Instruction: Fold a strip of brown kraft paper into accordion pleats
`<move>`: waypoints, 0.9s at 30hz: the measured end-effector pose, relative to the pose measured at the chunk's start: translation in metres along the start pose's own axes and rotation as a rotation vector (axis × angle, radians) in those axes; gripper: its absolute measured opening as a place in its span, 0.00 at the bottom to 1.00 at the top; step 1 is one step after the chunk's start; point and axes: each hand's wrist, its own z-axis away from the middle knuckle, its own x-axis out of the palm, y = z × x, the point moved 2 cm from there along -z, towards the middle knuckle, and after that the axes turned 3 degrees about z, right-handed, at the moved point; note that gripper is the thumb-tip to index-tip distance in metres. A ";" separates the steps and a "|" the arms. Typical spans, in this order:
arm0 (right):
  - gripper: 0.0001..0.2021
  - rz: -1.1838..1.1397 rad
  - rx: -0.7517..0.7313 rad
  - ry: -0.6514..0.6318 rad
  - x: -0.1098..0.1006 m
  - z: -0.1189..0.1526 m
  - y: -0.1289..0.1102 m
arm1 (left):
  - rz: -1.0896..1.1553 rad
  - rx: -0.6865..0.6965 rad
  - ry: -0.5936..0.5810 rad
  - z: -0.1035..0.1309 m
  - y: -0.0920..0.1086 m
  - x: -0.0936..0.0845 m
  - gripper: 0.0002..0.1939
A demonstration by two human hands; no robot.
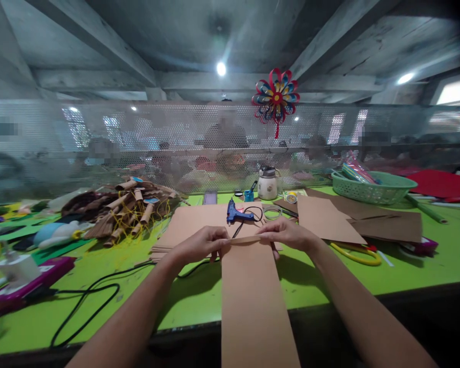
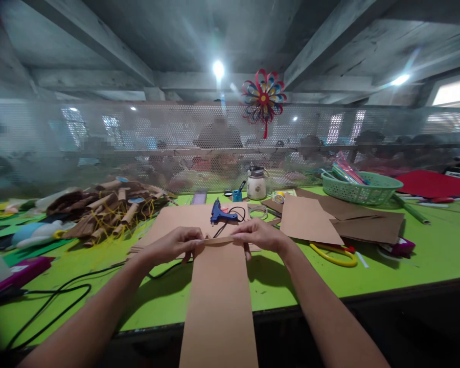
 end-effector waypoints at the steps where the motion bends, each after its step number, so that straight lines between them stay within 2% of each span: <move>1: 0.20 -0.029 -0.015 0.030 -0.002 0.000 0.000 | 0.040 0.010 -0.007 0.001 0.002 0.000 0.19; 4: 0.20 -0.217 -0.123 0.158 -0.003 -0.001 -0.001 | 0.217 0.062 0.009 0.003 0.007 0.001 0.18; 6: 0.19 -0.351 -0.185 0.195 0.001 -0.003 -0.002 | 0.363 0.094 0.023 0.002 0.007 0.005 0.18; 8: 0.22 -0.408 -0.196 0.132 0.011 -0.005 -0.004 | 0.472 0.093 0.020 0.000 0.003 0.011 0.17; 11: 0.30 -0.368 -0.189 -0.045 0.026 -0.007 -0.008 | 0.547 0.048 -0.027 -0.007 -0.007 0.024 0.18; 13: 0.26 -0.304 -0.209 -0.111 0.032 -0.007 -0.010 | 0.597 0.026 -0.081 -0.010 -0.012 0.032 0.19; 15: 0.20 -0.256 -0.242 -0.122 0.034 -0.008 -0.012 | 0.633 0.017 -0.128 -0.013 -0.014 0.039 0.19; 20: 0.12 -0.220 -0.310 0.007 0.033 -0.010 -0.016 | 0.537 -0.027 -0.189 -0.013 -0.009 0.048 0.18; 23: 0.13 -0.282 -0.242 0.093 0.032 -0.011 -0.013 | 0.517 -0.051 -0.111 -0.012 -0.007 0.046 0.18; 27: 0.16 -0.412 -0.020 0.168 0.026 -0.015 0.001 | 0.551 -0.104 0.031 -0.013 -0.007 0.041 0.20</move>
